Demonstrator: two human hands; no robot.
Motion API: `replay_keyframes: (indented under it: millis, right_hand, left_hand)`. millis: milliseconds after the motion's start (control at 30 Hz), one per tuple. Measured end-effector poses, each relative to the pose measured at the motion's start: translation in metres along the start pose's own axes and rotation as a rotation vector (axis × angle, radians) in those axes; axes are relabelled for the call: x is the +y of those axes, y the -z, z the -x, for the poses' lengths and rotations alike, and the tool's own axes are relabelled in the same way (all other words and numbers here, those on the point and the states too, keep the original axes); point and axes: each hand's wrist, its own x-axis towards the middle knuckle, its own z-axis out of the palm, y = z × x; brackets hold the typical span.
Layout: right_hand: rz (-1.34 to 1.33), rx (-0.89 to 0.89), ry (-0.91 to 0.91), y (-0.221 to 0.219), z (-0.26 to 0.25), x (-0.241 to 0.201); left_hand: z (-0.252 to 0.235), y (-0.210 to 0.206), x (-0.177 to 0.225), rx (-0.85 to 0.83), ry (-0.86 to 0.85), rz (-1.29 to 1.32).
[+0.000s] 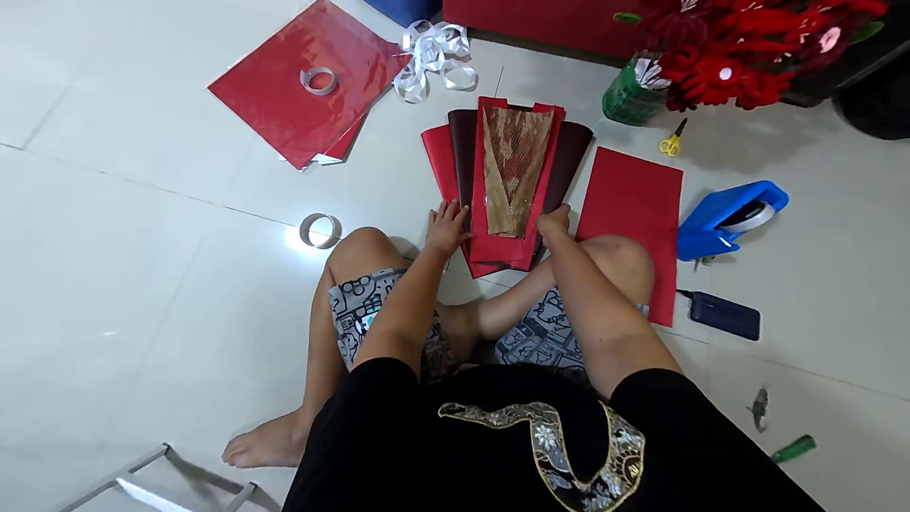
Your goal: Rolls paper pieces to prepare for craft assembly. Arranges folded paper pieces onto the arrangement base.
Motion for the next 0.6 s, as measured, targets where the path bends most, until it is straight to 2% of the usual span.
replay_keyframes:
  millis: [300, 600]
  right_hand:
    - [-0.008, -0.005, 0.006, -0.003, -0.005, 0.002]
    - [0.034, -0.005, -0.014, -0.002, -0.004, 0.005]
  left_hand:
    - [0.001, 0.010, -0.004, -0.075, -0.022, 0.003]
    - [0.007, 0.000, 0.003, -0.097, 0.033, 0.007]
